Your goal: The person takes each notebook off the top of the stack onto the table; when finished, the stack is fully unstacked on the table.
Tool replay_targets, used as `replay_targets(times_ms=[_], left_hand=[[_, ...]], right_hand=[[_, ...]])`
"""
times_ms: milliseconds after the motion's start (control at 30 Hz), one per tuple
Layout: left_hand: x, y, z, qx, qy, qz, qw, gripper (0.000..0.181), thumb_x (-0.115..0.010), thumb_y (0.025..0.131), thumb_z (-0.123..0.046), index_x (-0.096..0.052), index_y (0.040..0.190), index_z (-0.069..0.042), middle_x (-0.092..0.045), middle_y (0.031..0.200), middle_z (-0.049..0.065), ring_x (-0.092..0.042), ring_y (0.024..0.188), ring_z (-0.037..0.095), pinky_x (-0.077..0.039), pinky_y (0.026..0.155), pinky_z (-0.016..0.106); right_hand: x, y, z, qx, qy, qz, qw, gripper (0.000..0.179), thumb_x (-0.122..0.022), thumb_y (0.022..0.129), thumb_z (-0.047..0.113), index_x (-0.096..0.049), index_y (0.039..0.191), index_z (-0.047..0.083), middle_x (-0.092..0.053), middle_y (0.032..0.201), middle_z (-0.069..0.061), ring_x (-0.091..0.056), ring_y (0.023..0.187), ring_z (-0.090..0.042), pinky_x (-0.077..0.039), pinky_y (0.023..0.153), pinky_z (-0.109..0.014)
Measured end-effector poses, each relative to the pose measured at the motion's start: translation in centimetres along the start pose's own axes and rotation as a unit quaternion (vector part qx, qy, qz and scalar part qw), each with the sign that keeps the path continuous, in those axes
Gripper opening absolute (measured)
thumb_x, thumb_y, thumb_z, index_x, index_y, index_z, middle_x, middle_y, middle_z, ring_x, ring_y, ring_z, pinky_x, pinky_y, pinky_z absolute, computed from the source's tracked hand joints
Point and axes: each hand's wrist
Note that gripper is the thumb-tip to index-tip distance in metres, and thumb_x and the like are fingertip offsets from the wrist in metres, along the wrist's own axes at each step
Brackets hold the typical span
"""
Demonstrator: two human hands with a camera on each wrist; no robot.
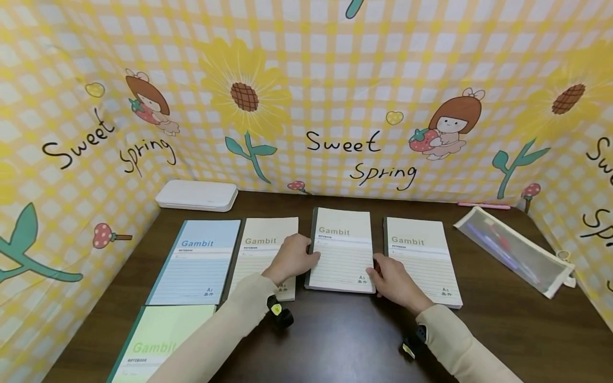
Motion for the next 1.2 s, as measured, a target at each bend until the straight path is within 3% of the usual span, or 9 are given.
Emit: replay_targets(times_ms=[100, 167, 300, 433, 533, 700, 800, 1000, 1200], left_hand=[[0.0, -0.1, 0.0, -0.009, -0.005, -0.015, 0.9998, 0.045, -0.063, 0.089, -0.011, -0.036, 0.053, -0.01, -0.027, 0.046, -0.005, -0.024, 0.042, 0.009, -0.022, 0.043, 0.021], [0.0, -0.1, 0.0, -0.005, -0.018, -0.03, 0.9994, 0.04, -0.064, 0.089, -0.012, -0.044, 0.054, -0.007, -0.035, 0.048, -0.003, -0.028, 0.043, 0.009, -0.025, 0.044, 0.022], [0.0, 0.1, 0.2, 0.057, -0.093, -0.046, 0.993, 0.018, -0.066, 0.09, -0.016, -0.065, 0.082, 0.0, -0.064, 0.07, 0.006, -0.053, 0.056, 0.012, -0.043, 0.054, 0.025], [0.0, 0.4, 0.7, 0.127, -0.195, -0.015, 0.9725, 0.029, -0.062, 0.093, -0.014, -0.058, 0.115, 0.004, -0.069, 0.098, 0.017, -0.066, 0.075, 0.02, -0.055, 0.061, 0.032], [-0.1, 0.5, 0.9, 0.143, -0.257, 0.014, 0.9557, 0.039, -0.055, 0.095, -0.01, -0.048, 0.13, 0.006, -0.066, 0.102, 0.019, -0.066, 0.074, 0.02, -0.056, 0.058, 0.032], [0.0, 0.2, 1.2, 0.158, -0.336, 0.035, 0.9278, 0.041, -0.049, 0.095, -0.003, -0.041, 0.134, 0.005, -0.065, 0.094, 0.017, -0.064, 0.068, 0.018, -0.055, 0.055, 0.032], [0.5, -0.3, 1.4, 0.169, -0.349, 0.04, 0.9211, 0.04, -0.049, 0.095, -0.002, -0.04, 0.134, 0.002, -0.064, 0.091, 0.015, -0.064, 0.065, 0.017, -0.055, 0.055, 0.031], [2.3, -2.7, 2.5, 0.177, -0.363, 0.039, 0.9139, 0.039, -0.05, 0.095, -0.003, -0.042, 0.133, -0.001, -0.067, 0.098, 0.018, -0.065, 0.067, 0.015, -0.055, 0.058, 0.031], [4.6, -7.6, 3.7, 0.166, -0.395, 0.048, 0.9024, 0.036, -0.046, 0.097, -0.001, -0.036, 0.132, 0.0, -0.066, 0.097, 0.014, -0.067, 0.07, 0.016, -0.057, 0.062, 0.033]], right_hand=[[0.0, 0.0, 0.0, 0.001, 0.001, 0.002, 1.0, 0.011, -0.055, 0.097, 0.007, -0.051, 0.087, 0.003, -0.052, 0.059, -0.002, -0.054, 0.044, -0.009, -0.044, 0.049, -0.024], [-0.1, -0.1, 0.1, 0.0, 0.002, 0.002, 1.0, 0.011, -0.055, 0.096, 0.007, -0.051, 0.087, 0.003, -0.052, 0.059, -0.002, -0.054, 0.044, -0.01, -0.044, 0.049, -0.024], [-0.2, 0.0, 0.1, -0.001, 0.004, 0.007, 1.0, 0.011, -0.055, 0.097, 0.007, -0.051, 0.087, 0.003, -0.052, 0.06, -0.002, -0.054, 0.044, -0.01, -0.044, 0.049, -0.024], [-0.3, 0.2, 0.2, 0.004, 0.005, 0.016, 0.9999, 0.011, -0.054, 0.098, 0.008, -0.052, 0.088, 0.004, -0.052, 0.062, -0.002, -0.054, 0.045, -0.009, -0.044, 0.049, -0.024], [-0.3, 0.3, 0.3, 0.002, 0.01, 0.016, 0.9998, 0.008, -0.053, 0.098, 0.008, -0.054, 0.092, 0.002, -0.052, 0.063, -0.003, -0.054, 0.045, -0.01, -0.044, 0.049, -0.025], [-0.4, 0.2, 0.4, -0.012, 0.023, 0.017, 0.9995, 0.013, -0.052, 0.098, 0.006, -0.056, 0.106, -0.003, -0.054, 0.068, -0.005, -0.055, 0.046, -0.011, -0.045, 0.049, -0.025], [-0.4, 0.1, 0.3, -0.022, 0.025, 0.017, 0.9993, 0.023, -0.053, 0.097, 0.004, -0.054, 0.117, -0.007, -0.056, 0.073, -0.006, -0.055, 0.046, -0.01, -0.046, 0.049, -0.025], [-0.5, 0.0, 0.1, -0.028, 0.024, 0.012, 0.9993, 0.038, -0.056, 0.094, 0.001, -0.048, 0.129, -0.011, -0.059, 0.076, -0.008, -0.055, 0.046, -0.01, -0.047, 0.049, -0.024], [-0.1, -0.2, -0.3, -0.031, 0.021, 0.013, 0.9992, 0.039, -0.056, 0.094, 0.002, -0.047, 0.13, -0.011, -0.06, 0.079, -0.009, -0.055, 0.047, -0.01, -0.048, 0.048, -0.025]])
Point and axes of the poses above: each hand's wrist, its own y-axis towards the middle knuckle, its own x-axis out of the back of the hand, z = x × y
